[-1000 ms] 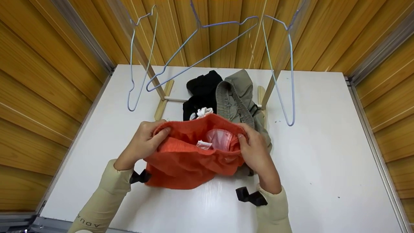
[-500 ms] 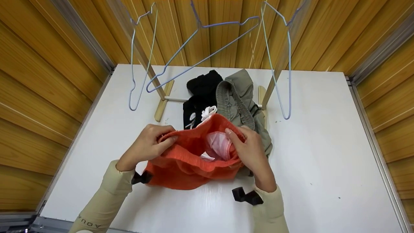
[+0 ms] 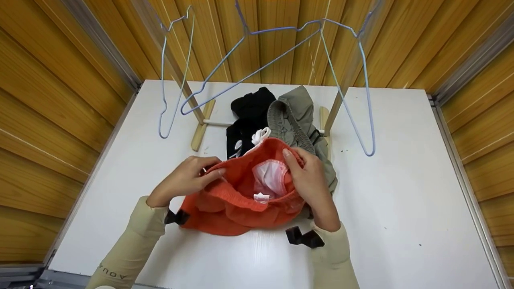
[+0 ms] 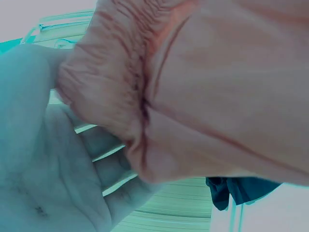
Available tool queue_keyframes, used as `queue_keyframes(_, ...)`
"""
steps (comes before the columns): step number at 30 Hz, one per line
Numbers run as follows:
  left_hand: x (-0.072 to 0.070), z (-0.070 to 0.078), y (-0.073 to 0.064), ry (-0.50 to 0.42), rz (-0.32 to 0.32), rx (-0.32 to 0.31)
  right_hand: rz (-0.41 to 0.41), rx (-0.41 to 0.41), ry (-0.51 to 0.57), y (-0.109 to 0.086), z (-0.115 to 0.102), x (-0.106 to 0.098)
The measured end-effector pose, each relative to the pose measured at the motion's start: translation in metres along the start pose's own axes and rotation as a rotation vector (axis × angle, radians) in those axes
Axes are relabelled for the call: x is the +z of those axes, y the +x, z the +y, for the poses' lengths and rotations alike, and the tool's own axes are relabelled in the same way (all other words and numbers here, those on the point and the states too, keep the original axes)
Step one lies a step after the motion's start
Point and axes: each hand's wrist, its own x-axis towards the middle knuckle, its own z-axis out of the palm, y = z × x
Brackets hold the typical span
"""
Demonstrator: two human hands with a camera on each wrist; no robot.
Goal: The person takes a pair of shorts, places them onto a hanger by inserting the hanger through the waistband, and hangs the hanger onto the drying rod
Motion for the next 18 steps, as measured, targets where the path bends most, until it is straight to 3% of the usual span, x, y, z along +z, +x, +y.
queue_keyframes(4,0.002,-0.002,0.001,-0.016,0.004,-0.027,0.0,0.002,0.024,0.003,0.0,0.003)
queue_keyframes(11,0.005,-0.008,0.003,-0.042,0.008,-0.013,-0.029,0.007,0.109,0.007,-0.002,0.008)
queue_keyframes(18,0.009,-0.011,0.005,-0.055,-0.018,-0.039,-0.038,-0.001,0.098,0.008,-0.003,0.008)
